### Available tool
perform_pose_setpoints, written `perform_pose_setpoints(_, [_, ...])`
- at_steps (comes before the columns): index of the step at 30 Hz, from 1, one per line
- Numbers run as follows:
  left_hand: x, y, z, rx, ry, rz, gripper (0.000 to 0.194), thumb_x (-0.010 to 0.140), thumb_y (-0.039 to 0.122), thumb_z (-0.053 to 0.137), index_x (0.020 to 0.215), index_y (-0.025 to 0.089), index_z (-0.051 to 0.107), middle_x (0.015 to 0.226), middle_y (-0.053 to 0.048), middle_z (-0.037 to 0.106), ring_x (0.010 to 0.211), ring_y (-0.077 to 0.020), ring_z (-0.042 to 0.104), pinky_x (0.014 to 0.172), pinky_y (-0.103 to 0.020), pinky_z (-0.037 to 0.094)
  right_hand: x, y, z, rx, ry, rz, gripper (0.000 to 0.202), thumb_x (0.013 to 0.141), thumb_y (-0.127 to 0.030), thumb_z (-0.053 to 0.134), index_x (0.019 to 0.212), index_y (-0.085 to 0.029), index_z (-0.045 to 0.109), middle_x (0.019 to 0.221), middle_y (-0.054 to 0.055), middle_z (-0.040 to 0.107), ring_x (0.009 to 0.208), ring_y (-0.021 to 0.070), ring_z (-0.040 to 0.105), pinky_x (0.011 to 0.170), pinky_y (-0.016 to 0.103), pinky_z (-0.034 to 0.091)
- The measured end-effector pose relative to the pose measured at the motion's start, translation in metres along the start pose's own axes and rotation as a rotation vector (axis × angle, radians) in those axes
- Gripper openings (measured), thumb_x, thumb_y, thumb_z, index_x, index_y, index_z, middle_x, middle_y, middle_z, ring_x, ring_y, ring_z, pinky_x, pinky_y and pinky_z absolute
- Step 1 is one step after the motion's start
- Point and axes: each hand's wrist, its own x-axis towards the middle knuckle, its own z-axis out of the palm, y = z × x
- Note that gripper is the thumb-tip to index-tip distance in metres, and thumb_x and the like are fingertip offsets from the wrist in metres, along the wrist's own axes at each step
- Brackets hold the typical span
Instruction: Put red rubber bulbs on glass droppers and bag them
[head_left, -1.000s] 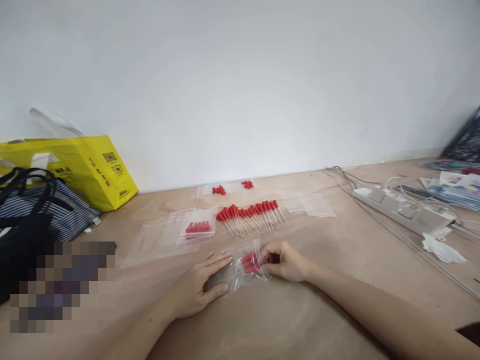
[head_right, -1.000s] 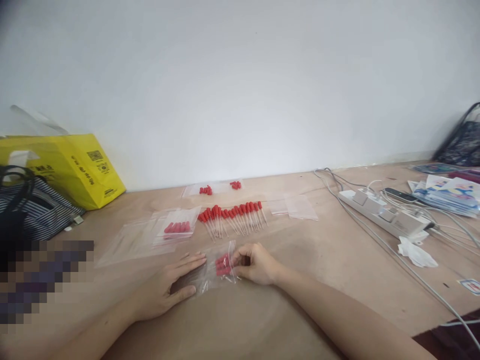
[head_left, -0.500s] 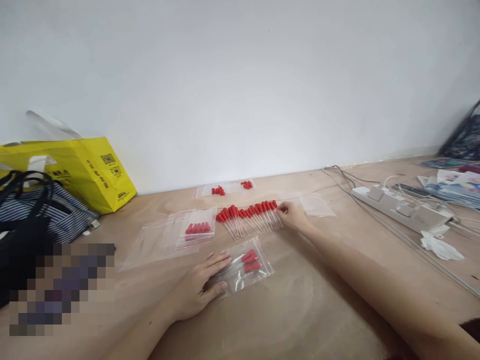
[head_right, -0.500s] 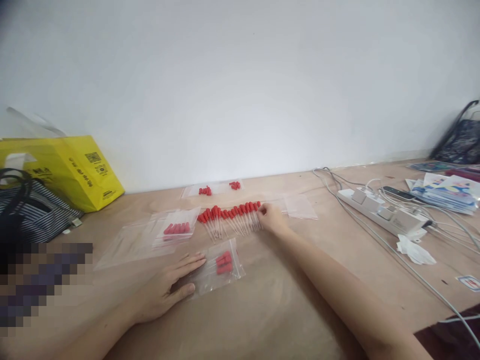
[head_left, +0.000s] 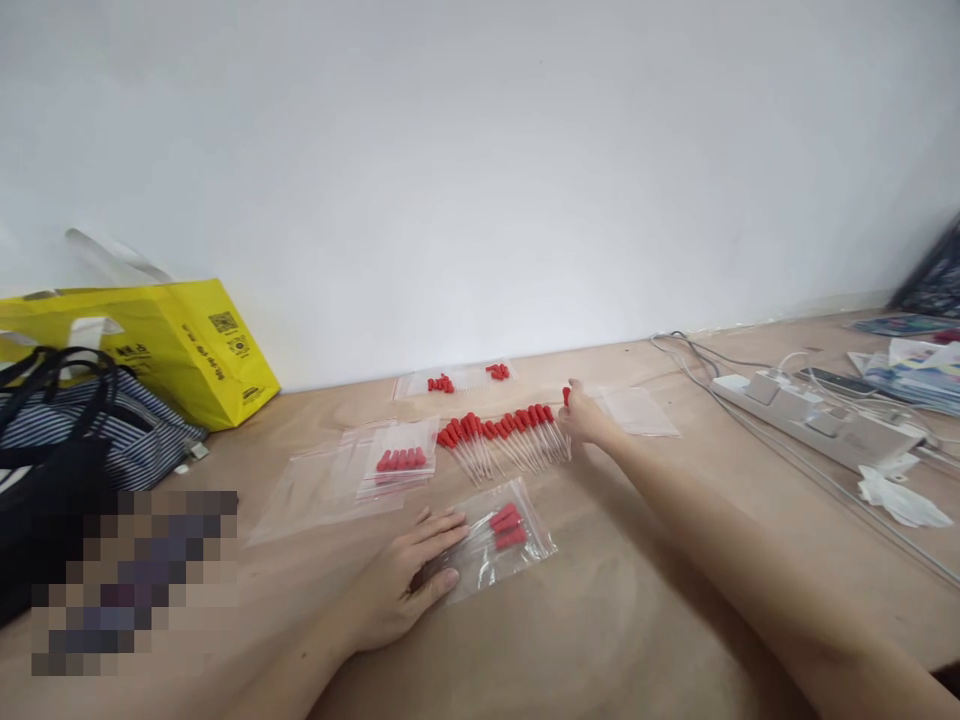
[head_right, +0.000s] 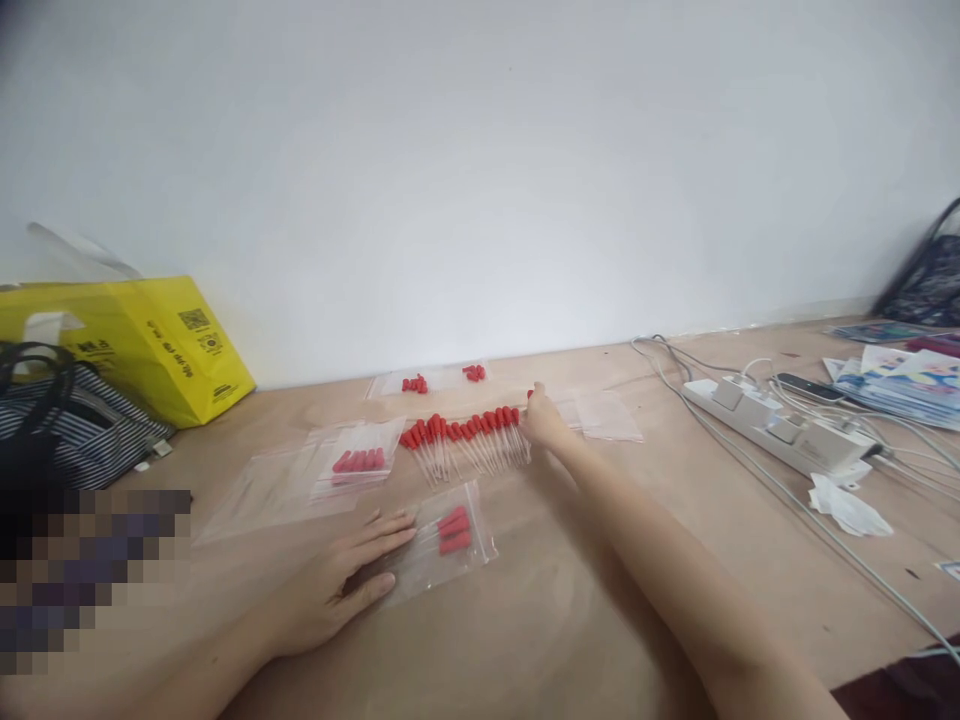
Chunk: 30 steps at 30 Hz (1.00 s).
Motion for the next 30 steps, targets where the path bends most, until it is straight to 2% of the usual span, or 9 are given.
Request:
perform_pose_setpoints(3, [0.002,0.001,0.002,0.013,0.046,-0.015,0.041,0.086,0.037,0.040,0.126,0.029,0.040,0.133,-0.001,0.039,0.124,-0.0204,0.032,0.105,-0.047,0.021,-0.027,0.005,-0.005,0.147,-0.037,-0.034,0.046,0.076,-0.019,0.040,0.120,-0.013,0.028,0.071,0.001,0.052,0.059,0.0140,0.055,0.056,0.026,0.044])
perform_pose_setpoints(4, [0.003,0.002,0.003,0.021,0.067,-0.031,0.041,0.085,0.037,0.040,0.125,0.028,0.041,0.133,-0.001,0.040,0.124,-0.0205,0.033,0.104,-0.046,0.022,-0.037,0.008,-0.005,0.284,-0.051,-0.037,0.045,0.077,-0.021,0.038,0.119,-0.015,0.026,0.069,-0.002,0.049,0.053,0.0122,0.053,0.051,0.025,0.043])
perform_pose_setpoints(6, [0.005,0.004,0.004,0.031,0.104,-0.055,0.041,0.085,0.037,0.041,0.125,0.027,0.042,0.132,-0.002,0.042,0.124,-0.0207,0.033,0.104,-0.046,0.022,-0.059,0.011,0.000,0.556,-0.059,-0.046,0.044,0.076,-0.027,0.041,0.115,-0.019,0.024,0.069,-0.005,0.044,0.048,0.0096,0.049,0.046,0.024,0.043])
perform_pose_setpoints(8, [0.006,0.005,0.004,0.028,0.124,-0.055,0.041,0.085,0.038,0.041,0.124,0.027,0.043,0.131,-0.001,0.043,0.123,-0.0208,0.034,0.104,-0.045,0.023,-0.077,0.013,0.006,0.729,-0.040,-0.034,0.045,0.072,-0.033,0.048,0.110,-0.021,0.026,0.072,-0.005,0.042,0.048,0.0083,0.049,0.045,0.023,0.043])
perform_pose_setpoints(14, [0.004,0.004,0.003,0.025,0.110,-0.043,0.043,0.084,0.040,0.042,0.126,0.029,0.040,0.133,-0.001,0.040,0.124,-0.0219,0.033,0.104,-0.045,0.024,-0.099,0.004,0.015,0.930,-0.051,0.031,0.052,0.065,-0.044,0.058,0.103,-0.023,0.029,0.073,-0.006,0.043,0.053,0.0088,0.052,0.049,0.025,0.046])
perform_pose_setpoints(19, [0.003,0.002,0.003,0.033,0.075,-0.049,0.047,0.083,0.043,0.043,0.128,0.029,0.036,0.135,-0.001,0.036,0.125,-0.0227,0.030,0.104,-0.046,0.023,-0.110,0.007,0.016,0.934,-0.257,0.014,0.042,0.068,-0.050,0.056,0.094,-0.021,0.040,0.068,-0.005,0.050,0.056,0.0094,0.053,0.054,0.025,0.045])
perform_pose_setpoints(24, [0.003,0.004,0.002,0.023,0.087,-0.024,0.047,0.082,0.042,0.046,0.127,0.030,0.037,0.134,-0.001,0.039,0.124,-0.0226,0.032,0.104,-0.047,0.022,-0.111,0.015,0.009,0.631,-0.471,-0.157,0.029,0.064,-0.041,0.066,0.080,-0.017,0.061,0.066,-0.001,0.059,0.059,0.0109,0.052,0.055,0.024,0.042])
perform_pose_setpoints(27, [0.003,0.005,0.002,0.016,0.080,-0.024,0.047,0.082,0.041,0.046,0.127,0.030,0.038,0.134,-0.001,0.038,0.124,-0.0225,0.031,0.104,-0.047,0.021,-0.109,0.014,0.004,0.553,-0.578,-0.232,0.031,0.068,-0.041,0.062,0.090,-0.020,0.065,0.075,0.002,0.064,0.072,0.0166,0.057,0.065,0.029,0.045])
perform_pose_setpoints(30, [0.004,0.005,0.002,0.012,0.072,-0.031,0.047,0.082,0.042,0.046,0.127,0.030,0.038,0.135,-0.001,0.037,0.125,-0.0227,0.031,0.104,-0.047,0.021,-0.109,0.009,0.001,0.551,-0.658,-0.311,0.033,0.076,-0.040,0.053,0.102,-0.022,0.062,0.092,0.004,0.065,0.086,0.0192,0.057,0.076,0.034,0.044])
